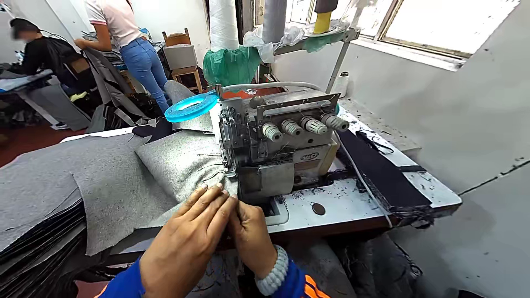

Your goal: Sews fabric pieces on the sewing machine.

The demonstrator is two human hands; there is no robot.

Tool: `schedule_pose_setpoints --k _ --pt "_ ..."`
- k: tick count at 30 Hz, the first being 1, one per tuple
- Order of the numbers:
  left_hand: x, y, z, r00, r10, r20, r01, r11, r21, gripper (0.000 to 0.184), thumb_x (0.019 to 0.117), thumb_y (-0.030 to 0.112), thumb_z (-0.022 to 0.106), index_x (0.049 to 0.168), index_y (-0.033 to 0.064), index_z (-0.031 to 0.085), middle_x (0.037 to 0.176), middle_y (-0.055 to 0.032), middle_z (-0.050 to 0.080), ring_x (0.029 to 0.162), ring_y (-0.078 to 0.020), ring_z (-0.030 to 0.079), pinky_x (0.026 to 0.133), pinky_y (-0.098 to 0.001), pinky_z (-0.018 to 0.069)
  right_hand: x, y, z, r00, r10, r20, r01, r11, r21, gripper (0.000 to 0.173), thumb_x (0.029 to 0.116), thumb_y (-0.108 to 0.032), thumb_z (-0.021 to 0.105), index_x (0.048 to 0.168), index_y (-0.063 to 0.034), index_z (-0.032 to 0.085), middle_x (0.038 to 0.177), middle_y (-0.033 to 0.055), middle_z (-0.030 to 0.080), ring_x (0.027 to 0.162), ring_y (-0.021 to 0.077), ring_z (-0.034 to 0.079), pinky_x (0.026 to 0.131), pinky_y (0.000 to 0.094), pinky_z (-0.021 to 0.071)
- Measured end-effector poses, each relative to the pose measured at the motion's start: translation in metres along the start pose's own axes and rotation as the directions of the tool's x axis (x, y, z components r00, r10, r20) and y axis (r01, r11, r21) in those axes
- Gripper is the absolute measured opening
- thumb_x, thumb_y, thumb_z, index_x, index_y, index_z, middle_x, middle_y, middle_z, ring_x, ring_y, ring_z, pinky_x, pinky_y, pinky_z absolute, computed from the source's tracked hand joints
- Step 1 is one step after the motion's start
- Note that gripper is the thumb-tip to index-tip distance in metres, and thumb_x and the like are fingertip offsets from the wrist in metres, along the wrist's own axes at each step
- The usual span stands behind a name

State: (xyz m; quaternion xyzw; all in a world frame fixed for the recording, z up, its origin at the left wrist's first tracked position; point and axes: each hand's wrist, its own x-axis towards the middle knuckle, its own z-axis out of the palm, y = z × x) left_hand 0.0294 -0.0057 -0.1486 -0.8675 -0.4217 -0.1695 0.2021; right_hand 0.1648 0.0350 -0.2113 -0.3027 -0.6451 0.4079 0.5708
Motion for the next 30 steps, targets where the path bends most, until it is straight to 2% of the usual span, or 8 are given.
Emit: schedule_pose_setpoints --k 5,11,13,16,20,23,27,30 --pt "0.003 -0.006 0.008 0.995 -0.082 -0.062 0.072 0.986 -0.152 0.043 0.0865 -0.004 0.051 0.127 -0.0016 0.066 0.116 -0.0126 0.075 0.111 -0.0280 0.072 0.103 -0.0376 0.0538 0.008 -0.001 0.002 0.997 0.082 0.011 -0.083 0.976 0.200 0.031 0.0990 -0.003 0.042 0.073 -0.0030 0.059 0.056 -0.0086 0.053 0.049 -0.0034 0.051 0.048 0.0163 0.0447" --pt "-0.018 -0.009 0.033 0.960 -0.200 -0.197 0.155 0.962 -0.224 0.035 0.0928 -0.002 0.046 0.118 0.0029 0.070 0.116 -0.0119 0.075 0.116 -0.0274 0.070 0.105 -0.0383 0.0529 -0.024 0.024 0.000 0.998 -0.069 0.002 0.069 0.997 0.046 0.037 0.1026 -0.013 0.043 0.070 -0.0013 0.056 0.056 0.0000 0.053 0.047 0.0019 0.050 0.045 0.0182 0.0430" --pt "-0.044 -0.015 0.046 0.894 -0.336 -0.296 0.319 0.942 -0.105 0.035 0.0917 0.003 0.052 0.123 0.0036 0.068 0.127 -0.0176 0.069 0.125 -0.0365 0.063 0.106 -0.0499 0.0494 -0.025 0.033 -0.014 0.986 -0.164 -0.037 0.158 0.978 -0.137 0.039 0.1049 -0.014 0.044 0.072 0.0007 0.059 0.062 0.0051 0.059 0.052 0.0065 0.055 0.050 0.0201 0.0479" --pt "-0.079 -0.053 0.078 0.767 -0.605 -0.214 0.622 0.782 0.018 0.089 0.0712 0.008 0.072 0.153 -0.0056 0.039 0.156 -0.0416 0.030 0.137 -0.0727 0.027 0.102 -0.0861 0.0251 -0.020 0.052 -0.036 0.954 -0.299 -0.024 0.229 0.776 -0.588 0.031 0.0985 -0.013 0.050 0.077 -0.0005 0.069 0.071 0.0102 0.067 0.067 0.0199 0.068 0.065 0.0305 0.0575" --pt "-0.042 -0.104 0.111 0.458 -0.861 0.222 0.889 0.443 -0.118 0.083 0.0928 0.004 0.066 0.163 0.0059 0.021 0.149 -0.0403 0.042 0.134 -0.0672 0.038 0.105 -0.0815 0.0281 -0.021 0.045 -0.023 0.985 -0.037 0.170 0.169 0.419 -0.892 0.043 0.0975 -0.036 0.055 0.087 -0.0001 0.077 0.080 0.0161 0.075 0.079 0.0348 0.075 0.070 0.0508 0.0593" --pt "0.001 -0.132 0.129 0.432 -0.834 0.342 0.901 0.384 -0.202 0.067 0.1029 0.003 0.052 0.163 0.0061 0.022 0.146 -0.0398 0.045 0.136 -0.0580 0.044 0.112 -0.0656 0.0360 -0.017 0.031 -0.028 0.954 0.240 0.179 0.073 0.394 -0.916 0.058 0.0990 -0.049 0.053 0.088 0.0041 0.074 0.077 0.0238 0.071 0.080 0.0451 0.073 0.068 0.0598 0.0560" --pt "-0.003 -0.129 0.070 0.478 -0.684 0.552 0.824 0.567 -0.011 0.062 0.0904 0.011 0.074 0.144 -0.0087 0.050 0.144 -0.0321 0.052 0.142 -0.0475 0.042 0.120 -0.0628 0.0256 -0.022 0.043 -0.039 0.891 0.386 0.241 0.073 0.402 -0.913 0.064 0.0979 -0.055 0.053 0.085 0.0046 0.072 0.077 0.0281 0.069 0.078 0.0508 0.071 0.064 0.0647 0.0522" --pt "-0.058 -0.121 -0.019 0.543 -0.722 0.429 0.730 0.658 0.183 0.039 0.0934 0.025 0.074 0.124 0.0017 0.070 0.123 -0.0226 0.069 0.122 -0.0419 0.062 0.105 -0.0614 0.0455 -0.022 0.047 -0.043 0.867 0.408 0.287 0.094 0.431 -0.898 0.063 0.0992 -0.054 0.050 0.089 0.0045 0.073 0.081 0.0296 0.070 0.080 0.0519 0.070 0.066 0.0666 0.0514"
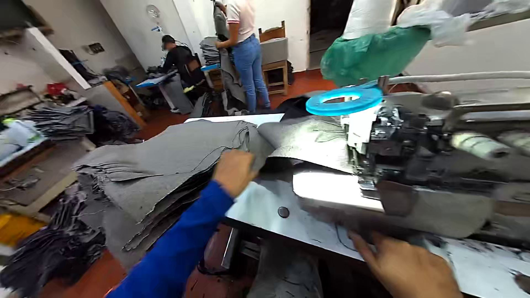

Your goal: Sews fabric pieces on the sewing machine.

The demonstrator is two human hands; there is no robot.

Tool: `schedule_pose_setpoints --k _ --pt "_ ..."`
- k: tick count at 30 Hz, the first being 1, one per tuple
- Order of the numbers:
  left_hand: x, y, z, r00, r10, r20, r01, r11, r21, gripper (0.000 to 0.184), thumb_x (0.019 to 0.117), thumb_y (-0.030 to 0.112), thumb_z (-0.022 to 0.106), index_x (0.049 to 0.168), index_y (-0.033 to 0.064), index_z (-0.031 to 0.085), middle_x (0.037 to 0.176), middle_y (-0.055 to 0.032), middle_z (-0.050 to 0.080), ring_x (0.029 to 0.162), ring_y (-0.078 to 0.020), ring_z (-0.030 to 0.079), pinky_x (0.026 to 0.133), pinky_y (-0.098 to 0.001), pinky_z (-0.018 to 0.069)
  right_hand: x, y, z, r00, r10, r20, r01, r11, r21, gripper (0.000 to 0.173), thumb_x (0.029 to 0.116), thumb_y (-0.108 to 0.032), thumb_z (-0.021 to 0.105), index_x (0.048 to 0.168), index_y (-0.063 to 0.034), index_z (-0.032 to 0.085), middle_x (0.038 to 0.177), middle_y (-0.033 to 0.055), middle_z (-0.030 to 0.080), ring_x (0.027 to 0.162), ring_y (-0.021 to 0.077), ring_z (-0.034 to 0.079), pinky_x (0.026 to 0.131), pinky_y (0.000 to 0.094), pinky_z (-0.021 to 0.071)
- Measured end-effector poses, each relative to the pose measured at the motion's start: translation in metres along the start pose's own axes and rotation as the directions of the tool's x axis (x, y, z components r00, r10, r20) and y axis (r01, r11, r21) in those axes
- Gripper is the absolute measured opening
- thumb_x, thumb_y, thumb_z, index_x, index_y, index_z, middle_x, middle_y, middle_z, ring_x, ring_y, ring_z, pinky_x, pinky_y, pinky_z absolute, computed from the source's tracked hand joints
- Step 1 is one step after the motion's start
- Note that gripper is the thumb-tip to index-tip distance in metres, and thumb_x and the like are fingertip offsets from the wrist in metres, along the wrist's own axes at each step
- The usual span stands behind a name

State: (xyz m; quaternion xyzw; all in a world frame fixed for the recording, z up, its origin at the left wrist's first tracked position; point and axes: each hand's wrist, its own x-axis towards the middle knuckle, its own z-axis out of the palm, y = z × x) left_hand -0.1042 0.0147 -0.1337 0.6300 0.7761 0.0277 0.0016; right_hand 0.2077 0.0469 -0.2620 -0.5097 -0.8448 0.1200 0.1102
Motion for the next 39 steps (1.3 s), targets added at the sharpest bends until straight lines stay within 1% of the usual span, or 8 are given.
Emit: schedule_pose_setpoints --k 6,18,22,27,29,32,36,39 --pt "-0.139 -0.107 -0.080 0.958 -0.180 -0.222 0.192 0.981 0.037 0.023 0.0918 0.025 0.078 0.110 0.0100 0.079 0.100 -0.0115 0.076 0.092 -0.0309 0.072 0.083 -0.0603 0.0552 -0.001 0.010 0.011 0.992 -0.082 -0.093 0.082 0.997 -0.010 0.063 0.1008 -0.051 0.046 0.086 0.0051 0.072 0.078 0.0303 0.069 0.077 0.0541 0.069 0.060 0.0667 0.0502" --pt "-0.121 -0.178 -0.128 0.961 -0.248 -0.124 0.265 0.954 0.139 0.015 0.0992 0.010 0.067 0.096 0.0010 0.078 0.090 -0.0213 0.074 0.090 -0.0412 0.071 0.086 -0.0675 0.0501 -0.005 0.023 0.027 0.853 -0.295 -0.431 0.300 0.952 -0.059 0.049 0.0986 -0.035 0.048 0.081 0.0026 0.074 0.076 0.0218 0.072 0.073 0.0436 0.072 0.063 0.0568 0.0545" --pt "-0.136 -0.112 -0.121 0.896 -0.076 -0.437 0.167 0.970 0.174 0.022 0.1026 0.011 0.060 0.089 -0.0037 0.068 0.071 -0.0225 0.064 0.068 -0.0436 0.065 0.064 -0.0670 0.0488 -0.033 0.010 0.012 0.842 -0.237 -0.484 0.417 0.856 0.305 0.042 0.0956 -0.027 0.061 0.116 0.0076 0.070 0.120 0.0281 0.069 0.116 0.0506 0.063 0.101 0.0631 0.0458" --pt "-0.122 0.067 -0.047 0.874 0.110 -0.473 -0.082 0.994 0.078 0.026 0.0966 0.024 0.055 0.080 0.0057 0.065 0.052 -0.0050 0.051 0.045 -0.0245 0.057 0.041 -0.0446 0.0461 -0.050 -0.073 -0.019 0.898 -0.308 -0.315 0.419 0.381 0.824 0.089 0.0829 -0.040 0.076 0.145 0.0140 0.043 0.139 0.0241 0.059 0.126 0.0237 0.061 0.104 0.0367 0.0516" --pt "-0.100 0.127 -0.025 0.907 0.101 -0.409 -0.145 0.986 -0.077 0.025 0.0966 0.022 0.061 0.078 0.0064 0.065 0.053 -0.0065 0.054 0.048 -0.0259 0.061 0.044 -0.0455 0.0484 -0.043 -0.093 -0.027 0.932 -0.277 -0.234 0.285 0.159 0.945 0.095 0.0784 -0.031 0.080 0.147 0.0169 0.035 0.139 0.0200 0.058 0.126 0.0137 0.058 0.104 0.0290 0.0492" --pt "-0.064 0.168 -0.010 0.924 0.110 -0.367 -0.197 0.958 -0.210 0.026 0.1013 0.019 0.059 0.084 0.0022 0.070 0.071 -0.0128 0.065 0.069 -0.0321 0.069 0.059 -0.0511 0.0549 -0.029 -0.104 -0.039 0.992 -0.005 -0.130 0.129 -0.058 0.990 0.041 0.0893 -0.009 0.062 0.124 0.0103 0.050 0.105 0.0001 0.065 0.095 -0.0043 0.063 0.085 0.0172 0.0532" --pt "-0.051 0.131 -0.002 0.907 0.406 -0.107 -0.414 0.821 -0.394 0.034 0.1083 0.022 0.047 0.128 0.0094 0.072 0.136 -0.0096 0.067 0.132 -0.0242 0.059 0.113 -0.0461 0.0452 -0.014 -0.115 -0.040 0.985 0.171 0.035 -0.011 -0.138 0.990 0.027 0.1019 -0.006 0.047 0.121 0.0132 0.054 0.098 0.0082 0.066 0.086 0.0046 0.065 0.079 0.0236 0.0568" --pt "-0.050 0.103 -0.011 0.839 0.539 0.074 -0.470 0.787 -0.401 0.038 0.1070 0.015 0.046 0.141 0.0154 0.064 0.150 -0.0060 0.057 0.146 -0.0218 0.045 0.122 -0.0408 0.0345 -0.018 -0.143 -0.029 0.966 0.140 0.217 -0.200 -0.125 0.972 0.035 0.1015 -0.008 0.051 0.129 0.0144 0.051 0.107 0.0174 0.066 0.091 0.0131 0.068 0.080 0.0293 0.0587"
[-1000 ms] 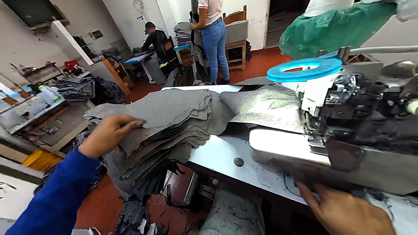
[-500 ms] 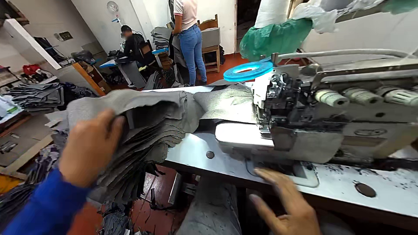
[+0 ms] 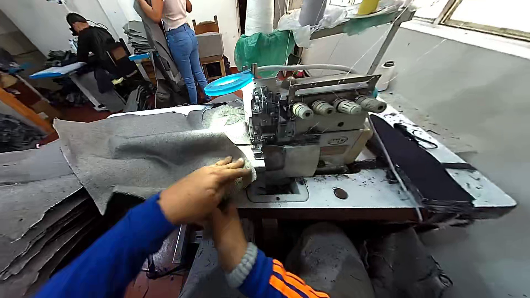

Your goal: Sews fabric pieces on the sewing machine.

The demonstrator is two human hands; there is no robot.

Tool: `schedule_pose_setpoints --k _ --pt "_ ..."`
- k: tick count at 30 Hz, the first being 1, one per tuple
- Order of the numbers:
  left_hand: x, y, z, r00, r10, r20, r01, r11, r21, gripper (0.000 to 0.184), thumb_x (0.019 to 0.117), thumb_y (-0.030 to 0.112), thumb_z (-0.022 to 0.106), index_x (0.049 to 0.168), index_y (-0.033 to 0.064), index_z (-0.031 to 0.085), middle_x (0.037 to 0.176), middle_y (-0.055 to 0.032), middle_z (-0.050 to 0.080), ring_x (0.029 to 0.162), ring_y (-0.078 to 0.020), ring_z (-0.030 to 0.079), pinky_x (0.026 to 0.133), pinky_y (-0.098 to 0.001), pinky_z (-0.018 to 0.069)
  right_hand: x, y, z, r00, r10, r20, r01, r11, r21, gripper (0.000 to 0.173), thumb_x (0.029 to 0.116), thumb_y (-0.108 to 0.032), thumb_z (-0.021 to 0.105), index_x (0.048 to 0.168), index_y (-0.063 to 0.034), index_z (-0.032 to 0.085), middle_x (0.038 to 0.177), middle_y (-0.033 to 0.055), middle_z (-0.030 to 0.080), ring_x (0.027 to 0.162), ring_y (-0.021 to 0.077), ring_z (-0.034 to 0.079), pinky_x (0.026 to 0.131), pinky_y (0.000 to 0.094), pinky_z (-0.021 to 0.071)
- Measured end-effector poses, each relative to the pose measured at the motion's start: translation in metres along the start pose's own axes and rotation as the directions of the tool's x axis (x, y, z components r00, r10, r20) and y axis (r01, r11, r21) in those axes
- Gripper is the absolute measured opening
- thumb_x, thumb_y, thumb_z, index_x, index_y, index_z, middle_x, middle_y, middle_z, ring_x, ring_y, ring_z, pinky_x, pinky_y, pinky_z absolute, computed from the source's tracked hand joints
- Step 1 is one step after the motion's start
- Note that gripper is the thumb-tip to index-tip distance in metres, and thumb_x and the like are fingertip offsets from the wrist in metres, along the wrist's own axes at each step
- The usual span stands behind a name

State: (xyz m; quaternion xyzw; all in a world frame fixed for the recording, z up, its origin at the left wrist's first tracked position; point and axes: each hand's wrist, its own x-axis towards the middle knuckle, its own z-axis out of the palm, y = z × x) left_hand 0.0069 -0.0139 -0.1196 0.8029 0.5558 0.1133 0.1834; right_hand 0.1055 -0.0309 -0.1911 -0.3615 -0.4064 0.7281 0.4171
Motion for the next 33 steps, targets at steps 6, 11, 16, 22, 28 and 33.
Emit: schedule_pose_setpoints --k 6,11,16,22,28,33 --pt "-0.003 -0.031 -0.011 0.976 0.178 0.127 -0.210 0.926 0.313 0.054 0.1021 0.025 0.055 0.155 0.0155 0.048 0.159 0.0001 0.048 0.148 -0.0226 0.043 0.119 -0.0462 0.0379 -0.015 0.017 -0.027 0.941 -0.291 0.173 0.329 0.906 -0.267 0.012 0.0833 0.004 0.062 0.093 0.0098 0.066 0.078 0.0092 0.067 0.075 0.0049 0.065 0.070 0.0243 0.0537" --pt "-0.008 -0.033 0.058 0.876 0.285 -0.389 -0.140 0.922 0.361 0.065 0.1048 0.050 0.039 0.141 0.0006 0.060 0.144 -0.0176 0.060 0.137 -0.0395 0.054 0.111 -0.0575 0.0429 -0.014 -0.053 -0.170 0.827 -0.485 0.286 0.516 0.448 -0.731 0.018 0.0932 -0.006 0.060 0.097 0.0054 0.073 0.082 0.0129 0.073 0.072 0.0185 0.072 0.067 0.0365 0.0600" --pt "0.033 -0.042 0.065 0.698 0.227 -0.680 -0.059 0.964 0.261 0.037 0.0981 0.038 0.055 0.092 0.0069 0.075 0.095 -0.0104 0.074 0.090 -0.0305 0.070 0.079 -0.0481 0.0560 0.051 -0.152 -0.308 0.683 -0.678 -0.272 -0.043 0.334 -0.942 0.030 0.1043 -0.018 0.052 0.113 0.0068 0.068 0.092 0.0244 0.071 0.084 0.0405 0.070 0.079 0.0626 0.0546" --pt "0.058 -0.047 0.057 0.735 0.252 -0.629 -0.013 0.933 0.359 0.052 0.1008 0.051 0.046 0.102 0.0078 0.075 0.108 -0.0150 0.073 0.104 -0.0395 0.069 0.087 -0.0608 0.0520 0.151 -0.168 -0.341 0.790 -0.391 -0.471 -0.455 0.139 -0.879 0.038 0.0984 -0.017 0.065 0.126 0.0087 0.063 0.133 0.0378 0.056 0.128 0.0591 0.049 0.099 0.0754 0.0401" --pt "0.052 -0.059 0.044 0.775 0.260 -0.576 -0.189 0.965 0.181 0.037 0.0959 0.043 0.061 0.093 0.0093 0.074 0.085 -0.0045 0.069 0.084 -0.0218 0.066 0.081 -0.0452 0.0518 0.123 -0.171 -0.339 0.806 -0.504 -0.310 -0.261 0.166 -0.951 0.037 0.0951 -0.010 0.067 0.127 0.0090 0.061 0.126 0.0458 0.053 0.121 0.0683 0.046 0.094 0.0847 0.0311" --pt "0.043 -0.058 0.026 0.796 0.209 -0.569 -0.393 0.892 -0.222 0.006 0.0897 0.018 0.072 0.089 0.0124 0.074 0.082 0.0084 0.067 0.074 0.0023 0.062 0.069 -0.0143 0.0522 0.017 -0.152 -0.282 0.632 -0.775 0.000 0.196 0.160 -0.967 0.050 0.0879 -0.004 0.068 0.133 0.0068 0.048 0.103 0.0300 0.066 0.087 0.0470 0.067 0.073 0.0680 0.0513"
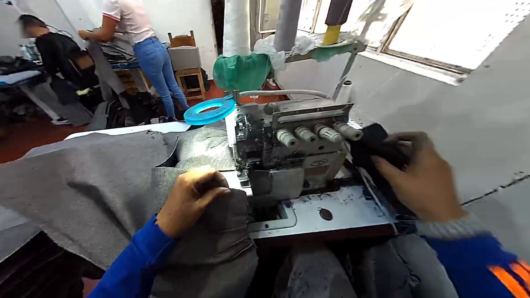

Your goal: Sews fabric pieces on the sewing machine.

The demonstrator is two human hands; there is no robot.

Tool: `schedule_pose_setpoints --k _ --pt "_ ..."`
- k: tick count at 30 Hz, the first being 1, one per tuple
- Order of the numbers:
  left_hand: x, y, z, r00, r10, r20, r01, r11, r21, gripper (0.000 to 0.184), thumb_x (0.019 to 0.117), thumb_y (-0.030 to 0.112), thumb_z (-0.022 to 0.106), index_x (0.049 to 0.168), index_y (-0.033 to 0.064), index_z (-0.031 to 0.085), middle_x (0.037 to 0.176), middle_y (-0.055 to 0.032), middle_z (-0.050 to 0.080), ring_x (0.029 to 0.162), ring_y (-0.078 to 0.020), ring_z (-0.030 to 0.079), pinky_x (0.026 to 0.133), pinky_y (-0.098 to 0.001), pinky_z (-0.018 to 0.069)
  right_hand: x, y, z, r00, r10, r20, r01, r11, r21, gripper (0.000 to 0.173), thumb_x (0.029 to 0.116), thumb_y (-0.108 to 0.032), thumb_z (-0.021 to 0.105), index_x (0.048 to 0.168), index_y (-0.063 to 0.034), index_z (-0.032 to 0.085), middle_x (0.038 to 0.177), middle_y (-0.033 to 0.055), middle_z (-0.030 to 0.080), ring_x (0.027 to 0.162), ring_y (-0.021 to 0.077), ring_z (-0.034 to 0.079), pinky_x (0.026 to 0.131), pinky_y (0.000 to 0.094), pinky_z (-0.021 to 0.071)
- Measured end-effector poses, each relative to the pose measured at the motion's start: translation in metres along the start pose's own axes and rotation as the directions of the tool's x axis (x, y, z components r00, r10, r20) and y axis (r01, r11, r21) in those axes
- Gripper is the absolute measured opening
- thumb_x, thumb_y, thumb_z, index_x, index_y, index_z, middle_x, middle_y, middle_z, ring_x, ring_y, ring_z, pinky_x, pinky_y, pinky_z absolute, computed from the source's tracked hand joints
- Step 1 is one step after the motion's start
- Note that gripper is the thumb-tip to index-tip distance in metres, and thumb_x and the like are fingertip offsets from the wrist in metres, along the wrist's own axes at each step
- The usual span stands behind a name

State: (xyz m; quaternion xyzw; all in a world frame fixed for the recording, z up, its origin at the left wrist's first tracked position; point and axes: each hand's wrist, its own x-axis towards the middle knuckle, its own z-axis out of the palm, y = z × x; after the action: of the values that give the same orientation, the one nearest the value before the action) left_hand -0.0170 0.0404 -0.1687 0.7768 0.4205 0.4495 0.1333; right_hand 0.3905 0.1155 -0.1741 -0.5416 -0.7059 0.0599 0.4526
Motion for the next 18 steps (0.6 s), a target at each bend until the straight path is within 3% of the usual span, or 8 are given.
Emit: schedule_pose_setpoints --k 2,4,5,8,12,13,15,18 --pt "-0.002 0.011 -0.005 1.000 0.028 -0.009 -0.029 0.999 -0.038 0.005 0.0898 0.019 0.072 0.089 0.0136 0.074 0.083 0.0089 0.068 0.077 0.0019 0.063 0.072 -0.0144 0.0525 -0.041 -0.038 -0.001 0.996 -0.058 -0.071 0.064 0.994 0.091 0.067 0.0866 -0.013 0.067 0.147 -0.0011 0.041 0.108 0.0129 0.072 0.089 0.0173 0.070 0.078 0.0417 0.0587" --pt "-0.004 0.023 -0.010 0.997 0.073 0.004 -0.073 0.997 -0.024 0.011 0.0919 0.028 0.072 0.089 0.0175 0.073 0.082 0.0115 0.067 0.077 0.0025 0.061 0.073 -0.0153 0.0507 -0.075 -0.077 0.019 0.988 -0.124 -0.096 0.143 0.964 0.222 0.059 0.0958 -0.016 0.064 0.148 -0.0021 0.043 0.105 0.0010 0.074 0.090 -0.0018 0.068 0.081 0.0218 0.0574" --pt "-0.004 0.029 -0.012 0.994 0.104 0.013 -0.104 0.995 -0.010 0.015 0.0919 0.033 0.073 0.088 0.0188 0.073 0.080 0.0127 0.066 0.076 0.0032 0.060 0.072 -0.0145 0.0502 -0.085 -0.095 0.037 0.983 -0.158 -0.092 0.178 0.942 0.284 0.044 0.1011 -0.018 0.060 0.142 -0.0045 0.050 0.106 -0.0019 0.075 0.095 -0.0036 0.069 0.085 0.0182 0.0574" --pt "-0.006 0.043 -0.013 0.985 0.171 0.012 -0.171 0.985 0.033 0.018 0.0917 0.036 0.074 0.087 0.0187 0.078 0.078 0.0128 0.066 0.076 0.0035 0.058 0.071 -0.0135 0.0466 -0.094 -0.142 0.099 0.970 -0.209 -0.122 0.241 0.862 0.446 0.024 0.1012 -0.010 0.057 0.113 0.0075 0.069 0.100 0.0131 0.076 0.094 0.0110 0.073 0.086 0.0247 0.0588" --pt "-0.007 0.045 -0.016 0.990 0.098 -0.098 -0.100 0.995 -0.020 0.010 0.0895 0.026 0.076 0.089 0.0156 0.076 0.098 0.0066 0.071 0.092 -0.0022 0.067 0.079 -0.0166 0.0580 -0.089 -0.186 0.126 0.978 -0.208 -0.009 0.143 0.640 0.755 0.023 0.1000 -0.001 0.052 0.110 0.0135 0.067 0.099 0.0154 0.075 0.095 0.0080 0.071 0.089 0.0216 0.0566" --pt "-0.009 0.044 -0.019 0.992 0.062 -0.112 -0.068 0.996 -0.055 0.009 0.0877 0.022 0.078 0.089 0.0133 0.075 0.104 0.0039 0.073 0.096 -0.0052 0.070 0.082 -0.0198 0.0603 -0.088 -0.192 0.126 0.979 -0.200 0.024 0.100 0.583 0.806 0.023 0.0996 0.000 0.051 0.112 0.0151 0.064 0.098 0.0133 0.074 0.093 0.0039 0.070 0.087 0.0190 0.0557" --pt "-0.011 0.044 -0.023 0.992 -0.010 -0.127 -0.004 0.994 -0.112 0.009 0.0841 0.012 0.079 0.089 0.0105 0.072 0.094 0.0031 0.075 0.086 -0.0047 0.071 0.075 -0.0199 0.0602 -0.089 -0.199 0.127 0.984 -0.166 0.070 0.020 0.489 0.872 0.020 0.0992 0.003 0.051 0.114 0.0135 0.058 0.099 0.0070 0.075 0.093 -0.0002 0.069 0.086 0.0176 0.0561" --pt "-0.012 0.045 -0.025 0.993 -0.085 -0.082 0.073 0.987 -0.143 0.009 0.0847 0.006 0.077 0.090 0.0086 0.070 0.080 0.0049 0.071 0.070 0.0000 0.066 0.064 -0.0158 0.0562 -0.094 -0.207 0.131 0.992 -0.038 0.117 -0.096 0.351 0.932 0.020 0.0927 0.010 0.054 0.106 -0.0044 0.048 0.091 -0.0083 0.071 0.086 -0.0047 0.067 0.078 0.0149 0.0565"
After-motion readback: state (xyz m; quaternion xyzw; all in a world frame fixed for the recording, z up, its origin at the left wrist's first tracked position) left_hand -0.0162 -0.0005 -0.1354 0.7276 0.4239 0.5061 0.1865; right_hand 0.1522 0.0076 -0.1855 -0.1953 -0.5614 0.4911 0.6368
